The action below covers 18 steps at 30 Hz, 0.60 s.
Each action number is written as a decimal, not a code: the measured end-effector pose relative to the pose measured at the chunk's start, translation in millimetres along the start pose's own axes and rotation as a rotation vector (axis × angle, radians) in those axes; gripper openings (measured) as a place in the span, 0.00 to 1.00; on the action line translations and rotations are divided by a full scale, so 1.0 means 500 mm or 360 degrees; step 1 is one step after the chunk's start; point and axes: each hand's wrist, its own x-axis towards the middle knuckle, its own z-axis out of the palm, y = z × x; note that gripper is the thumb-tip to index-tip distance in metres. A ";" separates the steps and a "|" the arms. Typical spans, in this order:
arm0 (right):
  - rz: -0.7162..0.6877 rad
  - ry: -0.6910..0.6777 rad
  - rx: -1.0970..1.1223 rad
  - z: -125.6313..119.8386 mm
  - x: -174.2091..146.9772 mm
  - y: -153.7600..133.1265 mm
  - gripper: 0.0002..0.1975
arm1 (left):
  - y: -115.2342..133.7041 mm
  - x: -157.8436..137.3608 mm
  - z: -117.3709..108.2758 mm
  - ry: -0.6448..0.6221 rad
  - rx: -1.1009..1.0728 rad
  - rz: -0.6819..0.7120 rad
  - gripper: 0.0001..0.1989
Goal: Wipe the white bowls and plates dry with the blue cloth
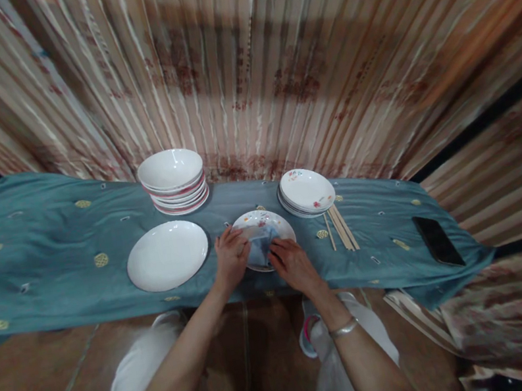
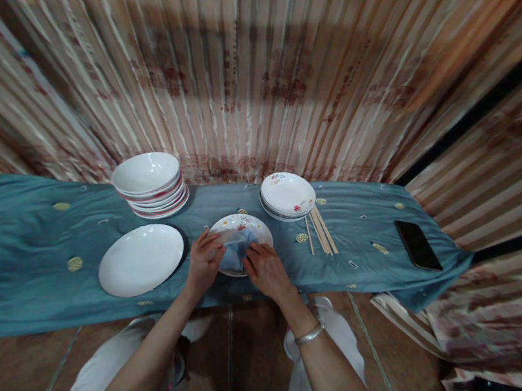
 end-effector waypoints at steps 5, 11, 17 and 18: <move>0.0169 0.0351 0.0073 -0.012 -0.002 0.025 0.18 | 0.056 -0.014 0.025 -0.0322 -0.0134 0.0113 0.13; 0.0293 0.0548 0.0187 -0.031 -0.003 0.032 0.20 | 0.077 -0.016 0.030 -0.0343 -0.0033 0.0232 0.14; -0.0042 0.0068 0.0131 -0.007 -0.004 -0.009 0.19 | 0.022 0.014 0.005 0.0126 -0.0271 -0.0144 0.22; -0.0041 -0.0002 0.0086 -0.004 -0.005 -0.011 0.18 | 0.010 0.014 0.005 0.0205 -0.0354 -0.0252 0.25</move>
